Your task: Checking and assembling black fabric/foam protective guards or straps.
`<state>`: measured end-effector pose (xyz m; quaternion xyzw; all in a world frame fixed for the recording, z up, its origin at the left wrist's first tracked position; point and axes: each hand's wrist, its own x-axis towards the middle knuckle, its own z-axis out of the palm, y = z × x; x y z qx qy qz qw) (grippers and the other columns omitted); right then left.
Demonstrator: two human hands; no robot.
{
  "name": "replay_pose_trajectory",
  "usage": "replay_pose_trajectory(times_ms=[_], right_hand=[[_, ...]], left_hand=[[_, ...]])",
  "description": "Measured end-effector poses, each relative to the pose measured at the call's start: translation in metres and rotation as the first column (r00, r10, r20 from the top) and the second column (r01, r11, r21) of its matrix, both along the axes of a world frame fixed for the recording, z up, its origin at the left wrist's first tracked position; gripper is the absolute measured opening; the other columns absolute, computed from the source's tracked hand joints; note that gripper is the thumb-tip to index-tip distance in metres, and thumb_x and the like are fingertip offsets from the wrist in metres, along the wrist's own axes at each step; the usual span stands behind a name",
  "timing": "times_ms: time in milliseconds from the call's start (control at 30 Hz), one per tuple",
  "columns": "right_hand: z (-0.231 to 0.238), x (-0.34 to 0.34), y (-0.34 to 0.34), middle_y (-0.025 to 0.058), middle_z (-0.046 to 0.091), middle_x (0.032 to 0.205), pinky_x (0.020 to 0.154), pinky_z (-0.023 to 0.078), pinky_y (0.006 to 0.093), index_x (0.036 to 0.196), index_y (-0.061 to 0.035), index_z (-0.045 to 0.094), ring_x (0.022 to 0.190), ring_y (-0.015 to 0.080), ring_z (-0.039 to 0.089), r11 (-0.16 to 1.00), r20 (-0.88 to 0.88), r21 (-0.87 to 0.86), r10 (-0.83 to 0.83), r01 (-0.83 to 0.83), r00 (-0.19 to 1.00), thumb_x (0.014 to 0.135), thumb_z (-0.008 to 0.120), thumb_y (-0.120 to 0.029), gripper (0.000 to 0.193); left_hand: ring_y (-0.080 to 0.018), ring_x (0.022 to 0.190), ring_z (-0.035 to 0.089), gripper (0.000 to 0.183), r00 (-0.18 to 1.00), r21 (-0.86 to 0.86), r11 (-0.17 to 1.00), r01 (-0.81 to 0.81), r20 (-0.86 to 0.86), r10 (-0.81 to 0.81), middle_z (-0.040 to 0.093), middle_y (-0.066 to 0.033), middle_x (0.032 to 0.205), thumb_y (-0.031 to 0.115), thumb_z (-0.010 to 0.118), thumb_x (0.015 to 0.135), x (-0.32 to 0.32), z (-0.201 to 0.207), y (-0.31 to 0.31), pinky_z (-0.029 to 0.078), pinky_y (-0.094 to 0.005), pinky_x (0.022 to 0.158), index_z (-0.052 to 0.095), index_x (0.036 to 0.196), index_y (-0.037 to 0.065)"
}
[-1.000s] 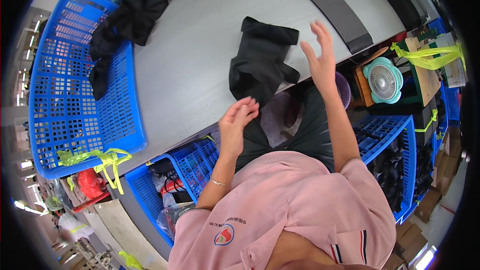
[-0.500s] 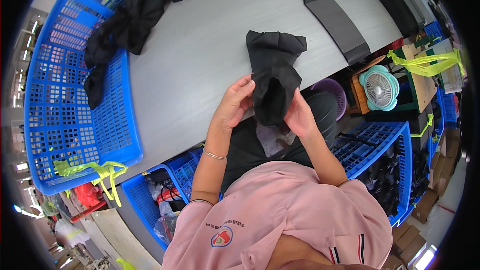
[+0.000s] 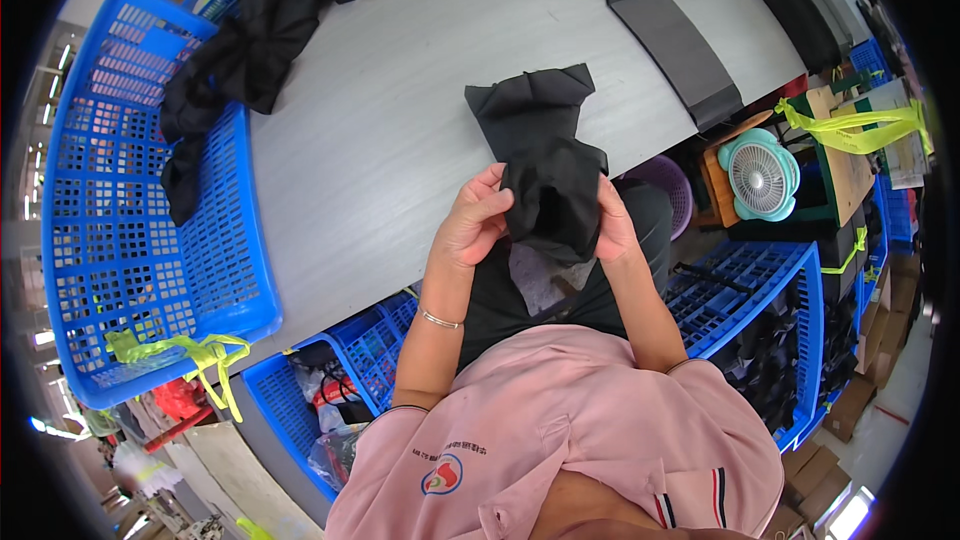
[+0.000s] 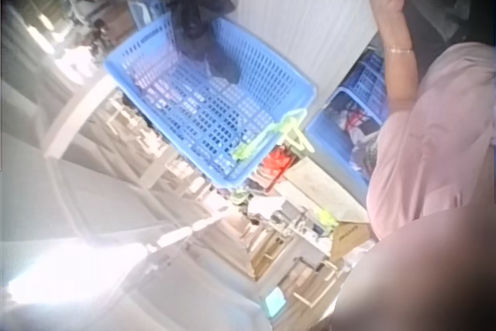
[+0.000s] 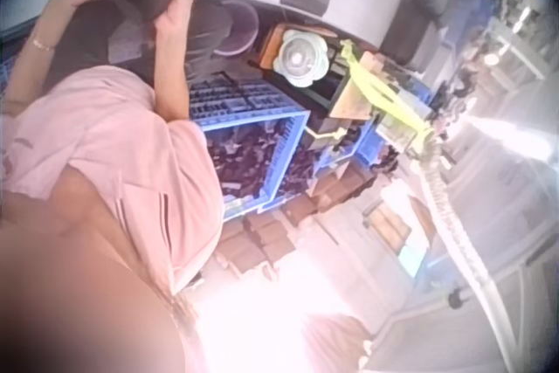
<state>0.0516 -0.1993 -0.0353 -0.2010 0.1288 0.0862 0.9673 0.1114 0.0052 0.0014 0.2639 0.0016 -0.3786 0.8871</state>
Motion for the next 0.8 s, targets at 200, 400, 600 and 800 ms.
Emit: replay_pose_trajectory(times_ms=[200, 400, 600, 800], right_hand=[[0.016, 0.011, 0.017, 0.0067, 0.061, 0.065, 0.052, 0.046, 0.0288, 0.093, -0.0042, 0.058, 0.055, 0.0142, 0.060, -0.435, 0.436, -0.818, -0.042, 0.377, 0.899, 0.091, 0.066, -0.007, 0.008], [0.029, 0.009, 0.014, 0.0082, 0.061, 0.068, 0.052, 0.048, 0.0279, 0.111, -0.0011, 0.056, 0.054, 0.0126, 0.058, -0.191, 0.281, -0.948, -0.113, 0.256, 0.953, 0.092, 0.067, -0.011, 0.025], [0.037, 0.000, 0.039, 0.0031, 0.059, 0.074, 0.049, 0.042, 0.0214, 0.126, 0.0053, 0.050, 0.061, 0.0063, 0.056, 0.424, 0.107, -0.902, 0.032, 0.083, 0.994, 0.089, 0.071, -0.011, 0.045], [0.036, 0.020, -0.003, 0.0041, 0.052, 0.066, 0.055, 0.043, 0.0273, 0.119, -0.0003, 0.055, 0.055, 0.0100, 0.049, -0.043, 0.064, -0.997, -0.136, 0.059, 0.989, 0.087, 0.068, -0.011, 0.037]], left_hand=[[-0.0033, 0.070, 0.056, 0.021, 0.621, 0.442, 0.528, -0.725, 0.751, 0.225, 0.061, 0.0010, 0.091, -0.009, 0.066, 0.083, -0.002, -0.018, -0.001, 0.046, -0.0181, 0.064, 0.063, 0.100, 0.003], [-0.0026, 0.070, 0.055, 0.035, 0.653, 0.483, 0.444, -0.755, 0.615, 0.442, 0.058, -0.0009, 0.088, -0.006, 0.067, 0.085, -0.018, 0.009, -0.014, 0.044, -0.0178, 0.061, 0.054, 0.116, 0.004], [-0.0092, 0.083, 0.061, 0.044, 0.560, 0.456, 0.371, -0.809, 0.790, 0.252, 0.063, -0.0057, 0.096, 0.000, 0.071, 0.085, -0.032, 0.008, -0.025, 0.049, -0.0224, 0.066, 0.052, 0.124, 0.003], [-0.0063, 0.067, 0.050, 0.049, 0.533, 0.484, 0.250, -0.839, 0.824, 0.192, 0.059, -0.0023, 0.090, -0.010, 0.061, 0.078, -0.010, 0.016, 0.001, 0.045, -0.0213, 0.061, 0.055, 0.124, 0.004]])
